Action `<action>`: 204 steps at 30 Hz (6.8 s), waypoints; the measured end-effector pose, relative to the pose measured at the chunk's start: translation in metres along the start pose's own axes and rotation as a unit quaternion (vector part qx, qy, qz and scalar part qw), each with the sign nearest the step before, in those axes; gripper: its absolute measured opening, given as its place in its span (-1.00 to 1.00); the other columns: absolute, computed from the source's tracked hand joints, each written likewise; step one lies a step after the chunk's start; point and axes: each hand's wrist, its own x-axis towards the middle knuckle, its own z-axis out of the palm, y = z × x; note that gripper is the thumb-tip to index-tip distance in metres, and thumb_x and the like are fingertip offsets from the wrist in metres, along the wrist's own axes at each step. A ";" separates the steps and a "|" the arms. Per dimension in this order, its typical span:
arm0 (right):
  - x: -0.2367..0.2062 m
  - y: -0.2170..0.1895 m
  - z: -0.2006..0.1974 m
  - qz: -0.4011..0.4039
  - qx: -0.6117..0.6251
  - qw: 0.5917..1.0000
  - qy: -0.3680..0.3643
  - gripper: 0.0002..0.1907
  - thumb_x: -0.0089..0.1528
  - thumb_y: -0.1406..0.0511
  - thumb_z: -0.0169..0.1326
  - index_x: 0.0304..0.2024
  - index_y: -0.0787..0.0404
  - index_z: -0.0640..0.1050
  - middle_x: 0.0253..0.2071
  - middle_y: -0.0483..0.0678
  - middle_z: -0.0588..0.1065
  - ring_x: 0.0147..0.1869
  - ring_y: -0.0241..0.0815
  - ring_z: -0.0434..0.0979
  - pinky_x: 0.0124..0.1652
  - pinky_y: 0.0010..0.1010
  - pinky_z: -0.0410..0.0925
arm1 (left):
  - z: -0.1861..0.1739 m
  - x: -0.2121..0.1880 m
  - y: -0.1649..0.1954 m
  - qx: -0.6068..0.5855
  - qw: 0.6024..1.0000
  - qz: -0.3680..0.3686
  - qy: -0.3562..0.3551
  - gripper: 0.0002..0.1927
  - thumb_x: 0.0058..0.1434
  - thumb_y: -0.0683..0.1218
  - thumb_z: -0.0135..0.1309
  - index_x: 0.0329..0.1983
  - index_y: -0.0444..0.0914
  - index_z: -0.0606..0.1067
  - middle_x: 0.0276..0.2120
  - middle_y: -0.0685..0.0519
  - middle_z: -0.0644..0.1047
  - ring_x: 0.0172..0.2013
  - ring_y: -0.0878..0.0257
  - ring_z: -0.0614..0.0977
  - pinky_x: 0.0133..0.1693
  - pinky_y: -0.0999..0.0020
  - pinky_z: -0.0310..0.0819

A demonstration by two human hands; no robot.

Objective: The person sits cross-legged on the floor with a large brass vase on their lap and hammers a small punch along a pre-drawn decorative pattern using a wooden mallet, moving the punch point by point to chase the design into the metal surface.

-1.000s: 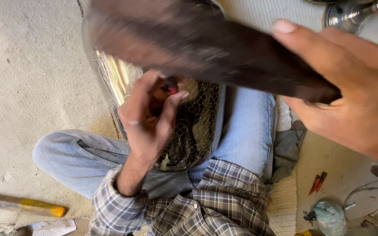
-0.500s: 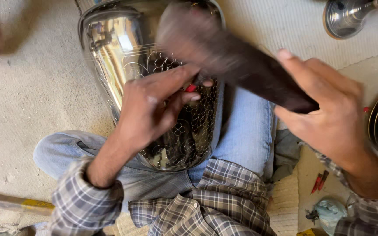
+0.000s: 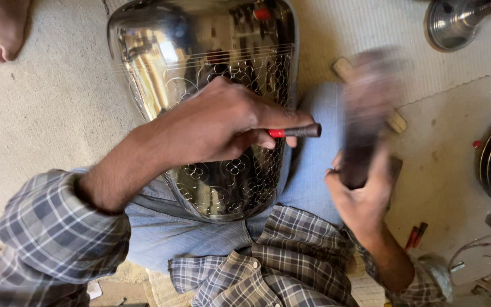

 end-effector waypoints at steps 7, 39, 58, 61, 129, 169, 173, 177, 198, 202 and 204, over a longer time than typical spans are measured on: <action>-0.040 -0.003 0.028 -0.028 -0.006 0.998 0.061 0.02 0.15 0.62 0.18 0.55 0.35 -0.06 -0.17 0.05 0.50 -0.14 -0.18 0.55 -0.10 -0.35 0.49 | -0.004 0.017 -0.005 0.050 0.990 0.032 -0.129 -0.33 0.07 -0.24 0.29 0.27 0.04 0.50 -0.55 0.16 0.67 -0.63 0.37 0.58 -0.42 0.28 0.40; 0.118 -0.067 -0.053 -0.253 -0.208 0.925 -0.193 0.14 -0.02 0.64 0.25 0.52 0.09 0.05 -0.13 0.22 0.52 -0.22 -0.05 0.60 -0.33 -0.27 0.46 | 0.046 -0.048 0.015 0.117 0.937 -0.127 0.304 -0.67 0.46 -0.17 0.18 0.26 -0.09 0.52 -0.22 0.14 0.70 -0.40 0.39 0.70 -0.40 0.46 0.64; 0.170 -0.149 -0.045 -0.288 -0.233 0.883 -0.289 -0.04 0.06 0.49 0.25 0.46 -0.04 0.20 -0.24 -0.06 0.47 -0.42 -0.27 0.46 -0.46 -0.41 0.40 | 0.072 -0.048 0.029 0.050 0.874 -0.115 0.469 -0.67 0.52 -0.30 0.07 0.31 -0.26 0.43 -0.01 -0.05 0.68 -0.24 0.35 0.77 -0.25 0.51 0.79; 0.180 -0.168 -0.055 -0.339 -0.406 0.779 -0.336 0.01 0.02 0.42 0.29 0.51 -0.14 0.26 -0.47 -0.15 0.39 -0.54 -0.28 0.42 -0.54 -0.40 0.36 | 0.089 -0.049 0.028 0.050 0.834 -0.154 0.528 -0.64 0.40 -0.32 0.16 0.24 -0.37 0.42 -0.17 -0.09 0.70 -0.44 0.40 0.69 -0.46 0.54 0.59; 0.005 -0.030 -0.038 -0.008 0.020 0.999 0.040 -0.16 0.22 0.50 0.29 0.43 0.33 0.14 -0.16 -0.04 0.54 -0.13 -0.26 0.58 -0.06 -0.45 0.52 | -0.004 -0.021 0.001 -0.064 0.996 -0.006 0.069 -0.51 0.21 -0.33 0.14 0.21 -0.14 0.53 0.07 0.07 0.65 -0.24 0.33 0.80 -0.57 0.44 0.58; 0.199 -0.234 -0.030 -0.392 -0.499 0.687 -0.355 0.06 0.02 0.41 0.27 0.51 -0.36 0.23 -0.45 -0.22 0.35 -0.50 -0.32 0.40 -0.58 -0.41 0.31 | 0.110 -0.047 0.016 -0.113 0.699 -0.128 0.694 -0.56 0.40 -0.35 0.20 0.26 -0.35 0.31 -0.11 -0.12 0.62 -0.26 0.28 0.72 -0.30 0.52 0.74; 0.208 -0.239 -0.034 -0.450 -0.413 0.733 -0.301 -0.05 0.04 0.50 0.31 0.44 -0.12 0.32 -0.41 -0.10 0.42 -0.47 -0.23 0.40 -0.44 -0.32 0.38 | 0.120 -0.047 0.013 -0.114 0.713 -0.097 0.685 -0.49 0.47 -0.36 0.12 0.39 -0.30 0.24 -0.04 -0.13 0.58 -0.21 0.26 0.72 -0.20 0.49 0.75; 0.206 -0.242 -0.032 -0.404 -0.377 0.774 -0.309 -0.04 0.01 0.52 0.29 0.42 -0.09 0.33 -0.41 -0.08 0.43 -0.50 -0.24 0.39 -0.46 -0.33 0.37 | 0.122 -0.045 0.009 -0.090 0.718 -0.073 0.686 -0.48 0.47 -0.37 0.10 0.40 -0.27 0.23 0.03 -0.18 0.50 -0.14 0.19 0.72 -0.12 0.42 0.79; 0.193 -0.169 -0.059 -0.290 -0.308 0.843 -0.332 -0.16 0.29 0.41 0.19 0.52 0.00 0.08 -0.17 -0.04 0.50 -0.18 -0.15 0.59 -0.19 -0.38 0.53 | 0.070 -0.053 0.015 -0.028 0.856 -0.151 0.495 -0.61 0.29 -0.25 0.26 0.17 -0.22 0.53 -0.14 -0.01 0.70 -0.26 0.28 0.76 -0.30 0.42 0.72; 0.187 -0.150 -0.054 -0.258 -0.345 0.844 -0.320 -0.07 0.13 0.37 0.26 0.49 0.00 0.15 -0.24 0.00 0.51 -0.36 -0.16 0.53 -0.35 -0.37 0.47 | 0.068 -0.056 0.010 0.013 0.873 -0.093 0.479 -0.50 0.37 -0.21 0.28 0.34 -0.22 0.43 0.06 -0.01 0.66 -0.12 0.24 0.78 -0.12 0.39 0.76; 0.177 -0.140 -0.056 -0.264 -0.309 0.865 -0.295 -0.09 0.11 0.38 0.29 0.47 0.05 0.20 -0.25 0.06 0.50 -0.40 -0.11 0.52 -0.41 -0.30 0.44 | 0.066 -0.059 0.009 0.037 0.883 -0.132 0.449 -0.58 0.33 -0.18 0.30 0.24 -0.16 0.48 0.00 0.00 0.67 -0.18 0.25 0.78 -0.19 0.38 0.76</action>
